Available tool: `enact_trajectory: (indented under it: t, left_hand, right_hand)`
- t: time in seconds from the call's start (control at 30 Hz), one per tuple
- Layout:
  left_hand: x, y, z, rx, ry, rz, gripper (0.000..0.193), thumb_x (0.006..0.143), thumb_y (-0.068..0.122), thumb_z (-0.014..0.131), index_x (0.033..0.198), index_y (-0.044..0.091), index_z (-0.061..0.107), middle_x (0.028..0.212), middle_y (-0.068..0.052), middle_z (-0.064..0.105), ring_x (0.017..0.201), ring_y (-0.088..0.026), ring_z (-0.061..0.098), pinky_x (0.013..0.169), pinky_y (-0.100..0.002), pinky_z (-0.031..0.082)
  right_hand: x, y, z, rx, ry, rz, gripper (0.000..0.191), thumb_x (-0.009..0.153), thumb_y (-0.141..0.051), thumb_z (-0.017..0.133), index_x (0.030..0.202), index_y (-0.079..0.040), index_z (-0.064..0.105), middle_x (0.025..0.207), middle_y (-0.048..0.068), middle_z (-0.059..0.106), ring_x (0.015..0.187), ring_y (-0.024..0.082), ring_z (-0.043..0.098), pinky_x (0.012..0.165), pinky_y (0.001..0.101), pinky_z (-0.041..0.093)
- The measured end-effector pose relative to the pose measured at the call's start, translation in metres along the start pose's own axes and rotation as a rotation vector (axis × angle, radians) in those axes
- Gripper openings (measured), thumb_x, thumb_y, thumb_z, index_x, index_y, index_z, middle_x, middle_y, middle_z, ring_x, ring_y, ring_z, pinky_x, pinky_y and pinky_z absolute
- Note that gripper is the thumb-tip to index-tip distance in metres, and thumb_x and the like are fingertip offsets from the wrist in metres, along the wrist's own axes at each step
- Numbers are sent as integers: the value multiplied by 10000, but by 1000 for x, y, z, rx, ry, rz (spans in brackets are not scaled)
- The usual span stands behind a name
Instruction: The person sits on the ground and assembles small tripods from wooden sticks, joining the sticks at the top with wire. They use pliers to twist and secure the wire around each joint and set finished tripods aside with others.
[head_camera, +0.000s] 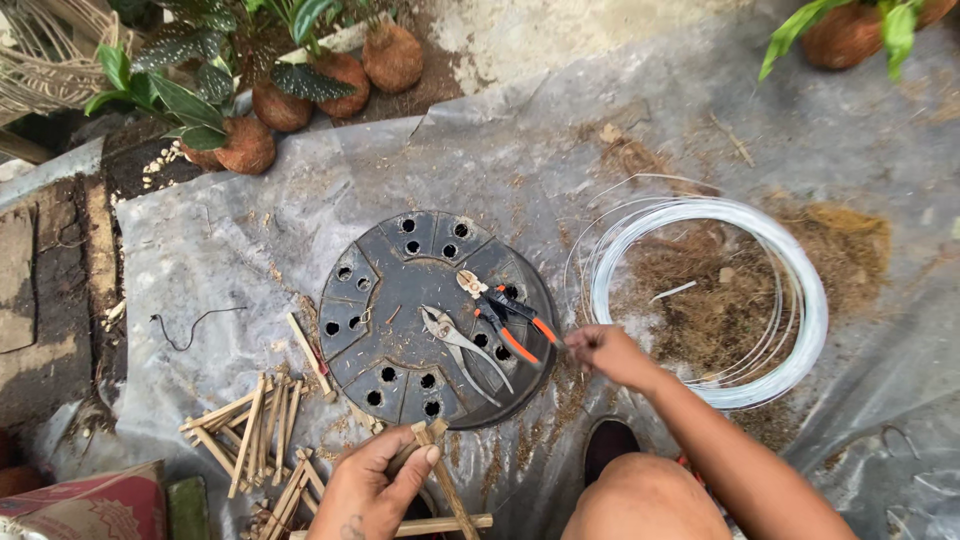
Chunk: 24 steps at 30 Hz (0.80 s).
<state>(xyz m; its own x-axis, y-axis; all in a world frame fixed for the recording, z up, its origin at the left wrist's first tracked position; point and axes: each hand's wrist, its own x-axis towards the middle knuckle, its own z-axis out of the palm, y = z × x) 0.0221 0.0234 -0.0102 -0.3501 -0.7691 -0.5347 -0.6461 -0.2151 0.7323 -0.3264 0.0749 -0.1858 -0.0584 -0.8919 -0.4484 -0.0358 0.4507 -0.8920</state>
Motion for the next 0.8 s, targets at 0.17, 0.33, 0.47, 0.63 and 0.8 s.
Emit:
enact_trajectory:
  t: [0.17,0.33,0.47,0.63,0.8]
  left_hand:
    - [-20,29,0,40,-29,141,204,890,230,748,969,42,755,622,3,544,601,-67,455,526,-283,412]
    - [-42,44,-6,37,-71,271,235,913,273,714,975,48,739,627,16,548,593,-61,466,514,-293,419]
    - [-51,47,-11,-19,-131,291,277,946,295,688,947,23,737,638,-3,538,604,-73,470,523,-298,404]
    - [-55,46,-9,-245,-206,392,268,942,283,684,943,18,729,722,15,661,676,-51,579,605,-257,482]
    - [-57,39,-12,-198,-121,436,324,949,304,693,858,-7,712,683,-12,649,652,-61,551,574,-273,463]
  right_hand:
    - [-55,-94,-40,-17,34,-390,331,827,-4,665,1148,-51,730,949,59,762,834,145,736,776,318,595]
    - [-147,-217,-27,-990,468,-898,161,827,-174,780,962,-85,783,855,88,728,785,280,675,736,417,522]
    - [-179,-265,10,-1196,273,-1086,171,830,-279,747,760,-146,666,850,65,671,825,304,619,764,422,488]
    - [-173,-245,65,-660,-154,-366,273,944,-312,673,888,-50,726,698,62,633,687,143,592,634,338,519]
    - [-168,-215,89,-381,-141,-187,377,1007,-295,575,840,17,705,670,32,614,626,126,568,578,306,497]
